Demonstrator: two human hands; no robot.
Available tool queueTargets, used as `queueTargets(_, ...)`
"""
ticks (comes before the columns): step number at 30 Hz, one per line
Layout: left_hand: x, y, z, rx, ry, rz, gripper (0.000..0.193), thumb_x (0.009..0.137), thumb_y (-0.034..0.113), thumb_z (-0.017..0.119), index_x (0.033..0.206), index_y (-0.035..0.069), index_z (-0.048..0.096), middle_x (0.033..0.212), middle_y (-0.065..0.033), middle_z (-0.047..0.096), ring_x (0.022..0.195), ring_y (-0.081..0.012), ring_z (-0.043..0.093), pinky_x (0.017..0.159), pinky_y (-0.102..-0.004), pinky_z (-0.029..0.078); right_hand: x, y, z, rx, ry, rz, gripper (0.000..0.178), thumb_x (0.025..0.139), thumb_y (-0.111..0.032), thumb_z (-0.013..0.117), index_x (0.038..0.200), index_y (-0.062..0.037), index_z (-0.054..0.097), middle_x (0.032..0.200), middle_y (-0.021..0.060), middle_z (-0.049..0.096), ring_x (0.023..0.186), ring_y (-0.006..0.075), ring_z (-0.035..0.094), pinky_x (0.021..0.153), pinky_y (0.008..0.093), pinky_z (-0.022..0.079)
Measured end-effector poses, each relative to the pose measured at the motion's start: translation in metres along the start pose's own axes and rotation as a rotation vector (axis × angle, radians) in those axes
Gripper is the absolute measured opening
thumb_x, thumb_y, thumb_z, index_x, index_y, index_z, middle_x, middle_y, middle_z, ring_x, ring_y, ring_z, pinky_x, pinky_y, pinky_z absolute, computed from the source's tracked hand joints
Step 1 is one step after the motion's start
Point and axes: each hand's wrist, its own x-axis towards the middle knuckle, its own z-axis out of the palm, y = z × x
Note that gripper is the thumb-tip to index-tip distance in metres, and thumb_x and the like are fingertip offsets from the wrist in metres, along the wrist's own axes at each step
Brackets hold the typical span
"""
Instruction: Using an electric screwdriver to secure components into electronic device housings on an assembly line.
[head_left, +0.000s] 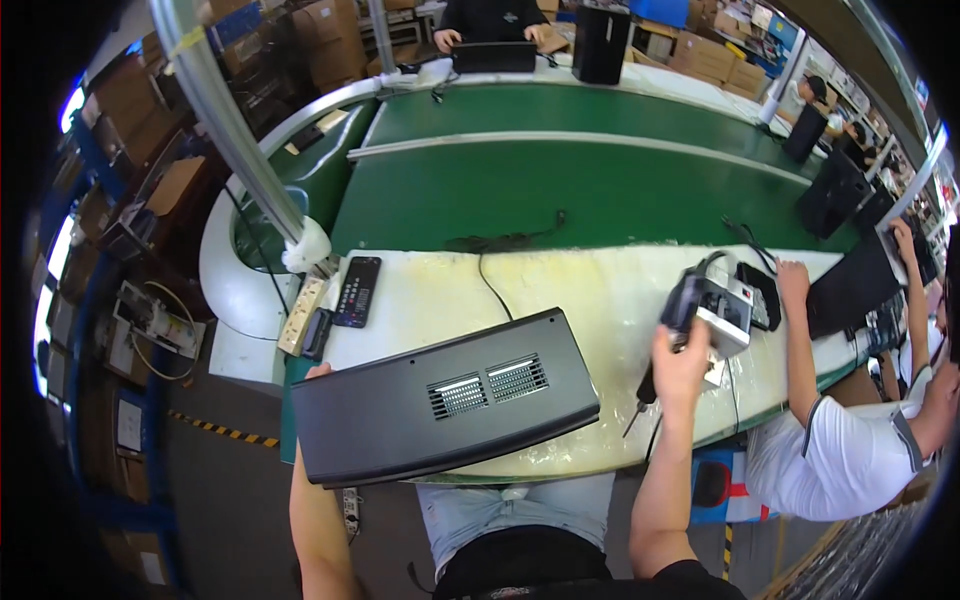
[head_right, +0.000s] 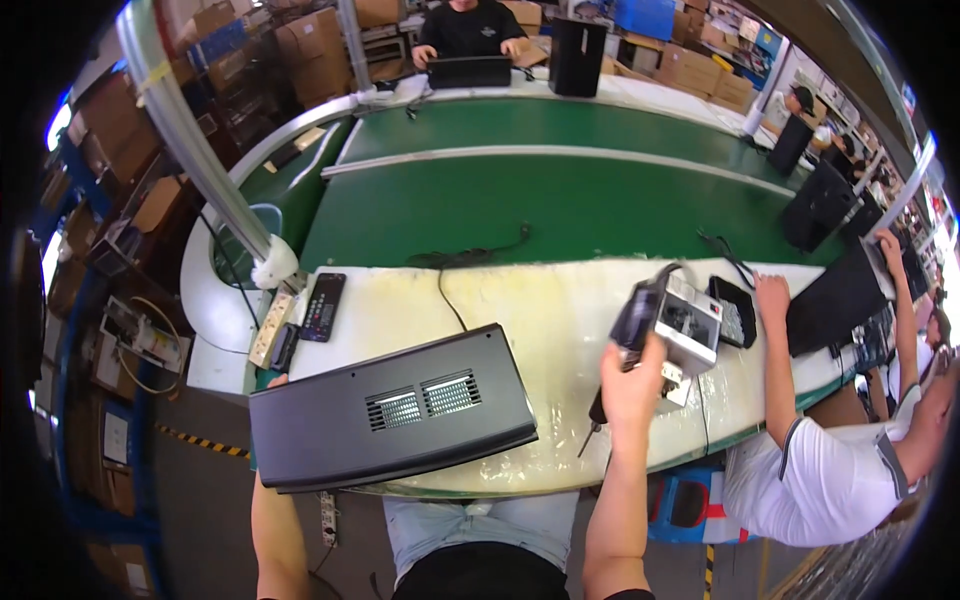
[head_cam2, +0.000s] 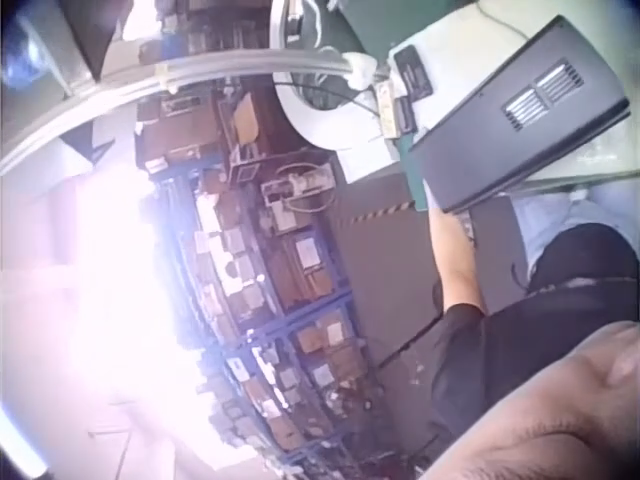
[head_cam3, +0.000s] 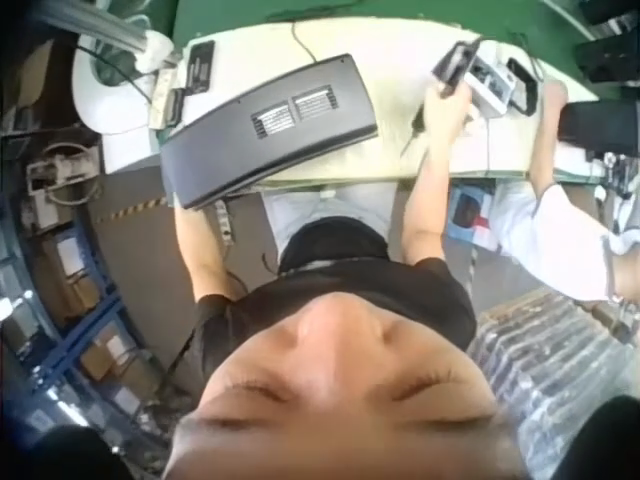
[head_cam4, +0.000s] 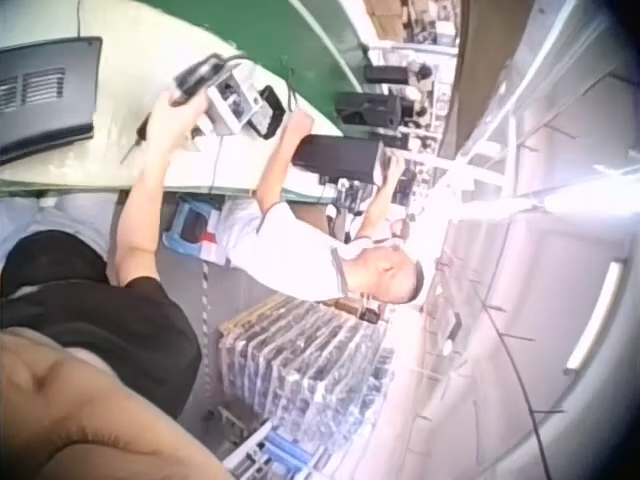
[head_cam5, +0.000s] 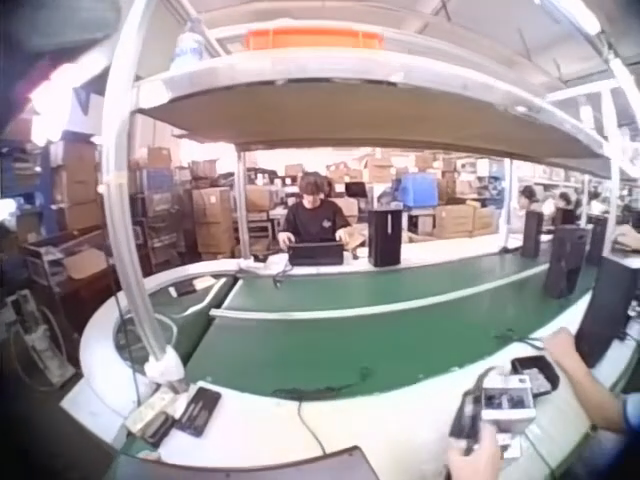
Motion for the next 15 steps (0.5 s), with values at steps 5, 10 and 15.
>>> queueTargets(5, 0.011, -0.017, 0.084, 0.457, 0.424, 0.117, 0.027, 0.091, 0.023, 0.06, 0.067, 0.014, 0.052, 0.058, 0.0021, 0.049, 0.05, -0.0083, 0.048, 0.047, -0.0253, 0.038, 0.018, -0.003, -0.066, 0.646, 0.47, -0.28, 0.029, 0.087, -0.003, 0.057, 0.114, 0.0027, 0.047, 0.09, 0.0132, 0.062, 0.067, 0.0142, 0.059, 0.063, 0.0241, 0.048)
queueTargets(10, -0.014, -0.051, 0.044, 0.34, 0.226, -0.064, 0.029, 0.092, 0.023, 0.058, 0.065, 0.015, 0.051, 0.056, 0.0026, 0.048, 0.049, -0.0083, 0.047, 0.046, -0.0252, 0.038, 0.038, -0.02, -0.087, 0.428, 0.65, -0.373, 0.028, 0.088, 0.0, 0.058, 0.113, 0.0036, 0.047, 0.083, 0.0097, 0.061, 0.062, 0.0123, 0.058, 0.057, 0.023, 0.049)
queueTargets(15, 0.004, -0.059, 0.063, 0.229, 0.1, -0.173, 0.031, 0.093, 0.024, 0.056, 0.064, 0.016, 0.049, 0.055, 0.0031, 0.046, 0.048, -0.0082, 0.046, 0.045, -0.0251, 0.037, 0.055, 0.01, -0.069, 0.481, 0.552, -0.542, 0.037, 0.089, -0.006, 0.06, 0.114, 0.0015, 0.033, 0.099, 0.0125, 0.056, 0.062, 0.0121, 0.058, 0.057, 0.0252, 0.051)
